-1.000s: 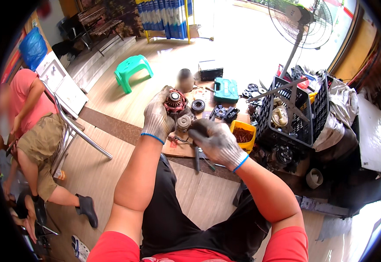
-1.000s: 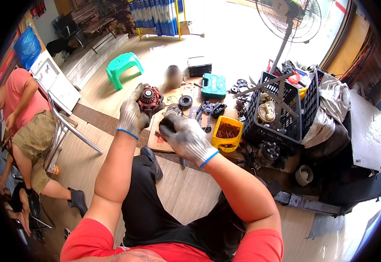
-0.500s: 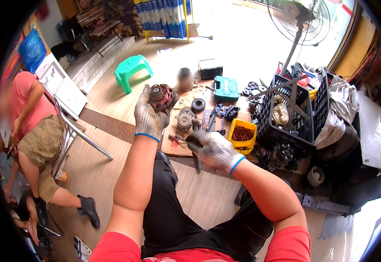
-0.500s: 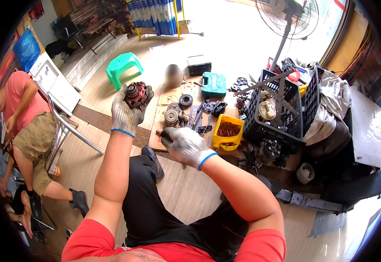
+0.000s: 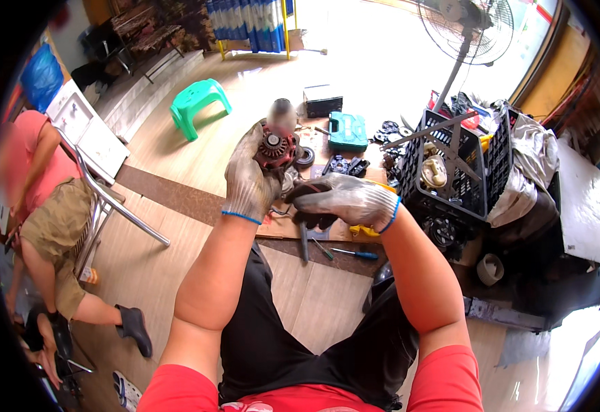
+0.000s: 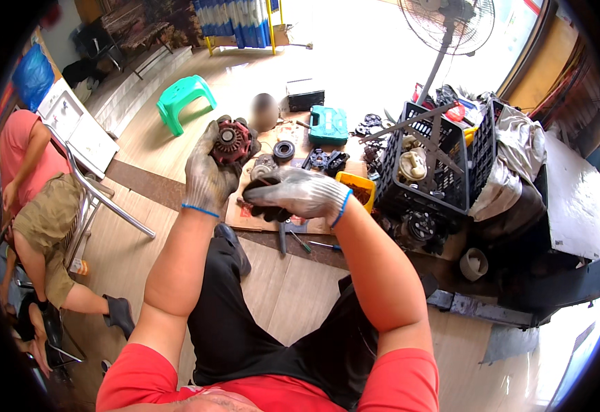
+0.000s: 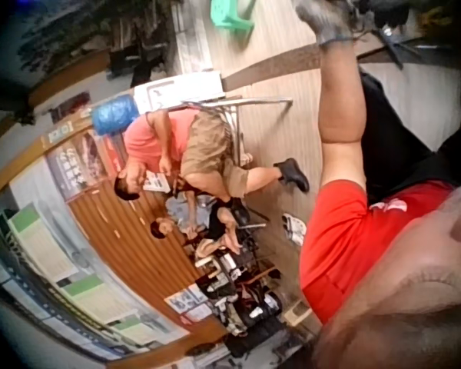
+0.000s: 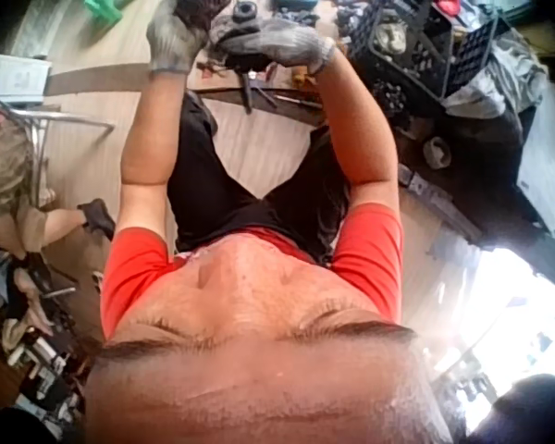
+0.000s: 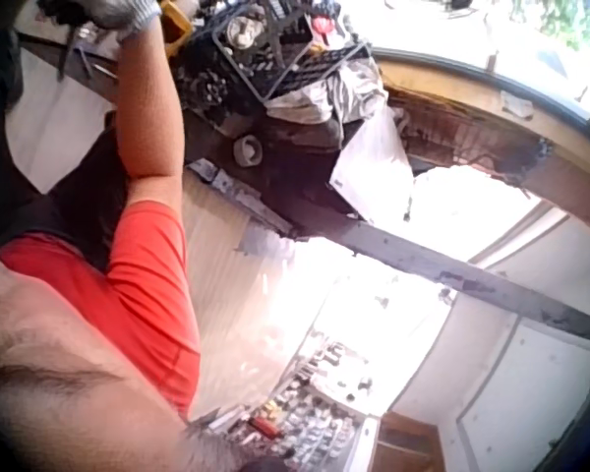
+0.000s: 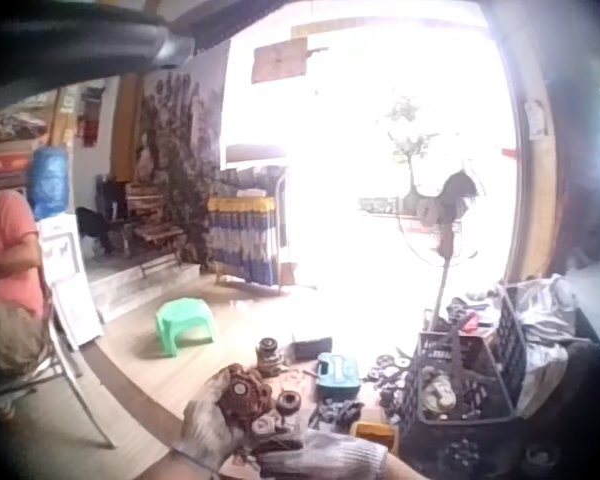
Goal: The person holds a mechanical component and uses a small tool to manipulate wires and brushes inside the housing.
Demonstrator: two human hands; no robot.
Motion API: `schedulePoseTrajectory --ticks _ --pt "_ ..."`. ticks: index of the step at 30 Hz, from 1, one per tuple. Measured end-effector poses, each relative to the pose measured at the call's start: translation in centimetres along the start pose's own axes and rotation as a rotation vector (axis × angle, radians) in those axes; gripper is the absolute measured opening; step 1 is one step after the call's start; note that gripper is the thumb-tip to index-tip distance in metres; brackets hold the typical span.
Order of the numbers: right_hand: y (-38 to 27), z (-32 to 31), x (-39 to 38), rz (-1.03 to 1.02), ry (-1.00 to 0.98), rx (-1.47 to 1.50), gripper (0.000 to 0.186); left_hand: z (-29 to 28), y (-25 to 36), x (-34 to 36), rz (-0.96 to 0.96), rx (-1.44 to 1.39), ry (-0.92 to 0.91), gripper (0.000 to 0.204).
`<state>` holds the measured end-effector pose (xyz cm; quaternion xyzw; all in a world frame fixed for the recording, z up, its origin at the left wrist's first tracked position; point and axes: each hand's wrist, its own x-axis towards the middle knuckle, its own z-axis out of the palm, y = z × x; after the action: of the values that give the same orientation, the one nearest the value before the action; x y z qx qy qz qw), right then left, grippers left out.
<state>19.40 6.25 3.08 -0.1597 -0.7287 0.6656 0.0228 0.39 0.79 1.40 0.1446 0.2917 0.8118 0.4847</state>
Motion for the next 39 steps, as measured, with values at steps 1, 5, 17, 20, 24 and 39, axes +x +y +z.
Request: schedulePoseTrajectory --ticks 1,5,17,20,24,39 --pt "0.6 -0.4 0.0 -0.002 -0.021 -0.098 0.032 -0.2 0.3 0.4 0.016 -0.033 0.03 0.03" --pt "1.7 -0.2 -0.6 -0.715 -0.029 -0.95 0.037 -0.7 2.1 1.8 0.091 -0.119 0.191 0.036" --pt "4.2 -1.0 -2.7 -0.058 -0.144 0.135 0.062 -1.3 2.8 1.7 0.008 -0.082 0.021 0.041" --pt "3.6 -2.9 -2.0 -0.038 -0.065 0.342 0.07 -1.6 2.4 0.7 -0.014 -0.023 -0.144 0.038" --pt "4.4 -5.0 -1.8 -0.62 0.295 -0.821 0.041 -0.3 1.5 -0.5 -0.019 0.073 -0.282 0.035" --pt "-0.9 3.8 1.2 0.133 0.514 0.202 0.032 1.1 -0.1 0.3 -0.024 -0.077 0.11 0.032"
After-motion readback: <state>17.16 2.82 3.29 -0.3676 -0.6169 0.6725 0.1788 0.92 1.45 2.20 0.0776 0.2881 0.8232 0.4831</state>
